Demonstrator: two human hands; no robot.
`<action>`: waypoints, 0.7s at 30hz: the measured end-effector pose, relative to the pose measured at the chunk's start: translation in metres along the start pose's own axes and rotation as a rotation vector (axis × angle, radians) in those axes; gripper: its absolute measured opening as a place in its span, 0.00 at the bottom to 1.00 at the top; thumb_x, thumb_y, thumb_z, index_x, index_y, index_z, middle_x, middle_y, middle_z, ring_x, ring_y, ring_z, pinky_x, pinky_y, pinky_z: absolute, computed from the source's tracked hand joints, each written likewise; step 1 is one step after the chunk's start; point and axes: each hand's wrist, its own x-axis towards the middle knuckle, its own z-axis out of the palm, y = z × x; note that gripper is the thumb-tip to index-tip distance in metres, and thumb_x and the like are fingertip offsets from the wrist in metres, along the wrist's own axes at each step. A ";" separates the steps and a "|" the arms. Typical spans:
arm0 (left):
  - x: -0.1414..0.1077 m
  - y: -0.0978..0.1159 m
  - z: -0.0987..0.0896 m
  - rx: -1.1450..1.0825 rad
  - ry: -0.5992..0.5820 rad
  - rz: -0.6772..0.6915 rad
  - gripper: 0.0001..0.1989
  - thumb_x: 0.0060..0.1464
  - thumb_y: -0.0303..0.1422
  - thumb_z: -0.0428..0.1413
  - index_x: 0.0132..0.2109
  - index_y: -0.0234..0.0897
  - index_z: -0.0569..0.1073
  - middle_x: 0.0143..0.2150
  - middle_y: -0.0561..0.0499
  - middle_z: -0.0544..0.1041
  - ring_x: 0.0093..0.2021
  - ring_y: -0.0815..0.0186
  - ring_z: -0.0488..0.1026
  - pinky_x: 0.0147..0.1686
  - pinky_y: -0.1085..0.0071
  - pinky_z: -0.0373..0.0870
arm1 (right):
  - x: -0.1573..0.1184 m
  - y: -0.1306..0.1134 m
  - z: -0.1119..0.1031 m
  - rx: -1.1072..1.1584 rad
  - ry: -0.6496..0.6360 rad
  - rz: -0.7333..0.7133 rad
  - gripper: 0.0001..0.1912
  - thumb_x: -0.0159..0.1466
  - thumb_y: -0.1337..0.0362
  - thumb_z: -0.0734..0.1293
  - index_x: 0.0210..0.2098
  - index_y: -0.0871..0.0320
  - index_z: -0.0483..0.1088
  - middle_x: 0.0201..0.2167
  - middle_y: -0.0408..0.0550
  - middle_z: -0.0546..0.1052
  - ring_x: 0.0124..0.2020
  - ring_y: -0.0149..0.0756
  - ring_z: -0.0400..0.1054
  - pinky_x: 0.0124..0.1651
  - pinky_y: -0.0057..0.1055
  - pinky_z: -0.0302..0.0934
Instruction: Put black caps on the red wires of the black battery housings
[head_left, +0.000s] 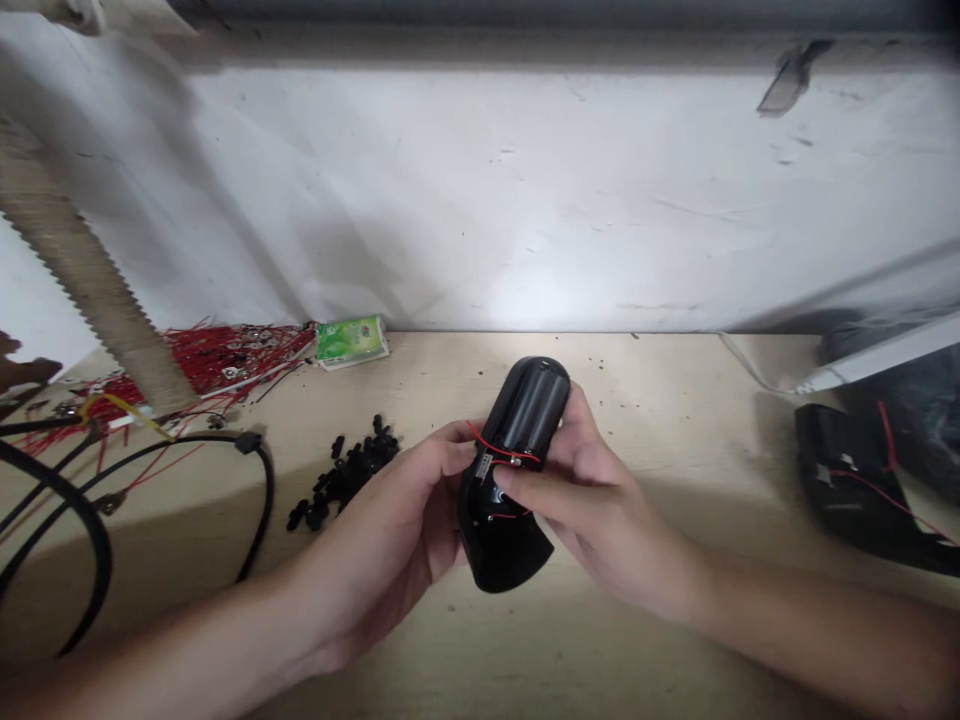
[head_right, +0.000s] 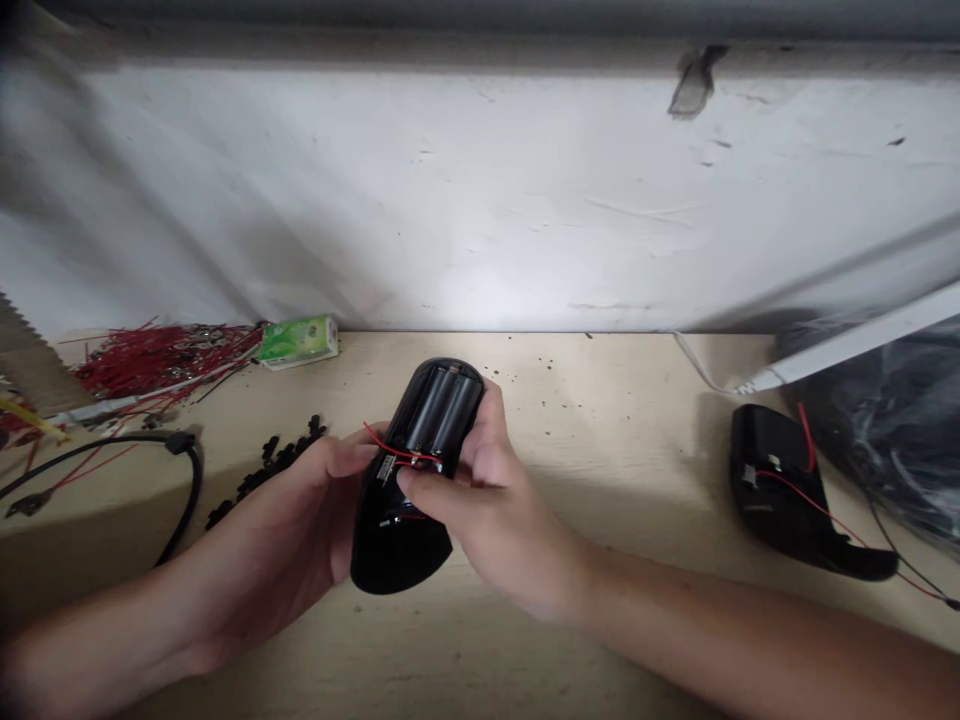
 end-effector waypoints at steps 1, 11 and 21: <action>0.000 0.000 0.000 -0.005 -0.002 0.003 0.14 0.66 0.40 0.57 0.55 0.41 0.77 0.48 0.50 0.80 0.42 0.64 0.72 0.43 0.69 0.73 | 0.000 0.000 0.000 -0.002 -0.003 0.003 0.25 0.64 0.65 0.80 0.50 0.46 0.62 0.49 0.39 0.82 0.51 0.37 0.78 0.53 0.38 0.72; 0.002 0.001 0.002 -0.019 -0.010 0.006 0.12 0.66 0.41 0.59 0.50 0.39 0.79 0.44 0.49 0.80 0.43 0.64 0.72 0.43 0.71 0.72 | 0.000 0.000 -0.006 0.019 0.017 0.033 0.26 0.61 0.65 0.80 0.50 0.47 0.64 0.47 0.39 0.81 0.52 0.38 0.75 0.54 0.37 0.67; 0.004 0.001 -0.004 -0.129 -0.004 -0.053 0.17 0.72 0.41 0.55 0.50 0.33 0.82 0.43 0.43 0.84 0.40 0.66 0.79 0.44 0.75 0.80 | 0.007 -0.003 -0.004 0.097 0.162 0.107 0.27 0.61 0.54 0.81 0.49 0.50 0.65 0.44 0.41 0.76 0.43 0.34 0.70 0.43 0.32 0.66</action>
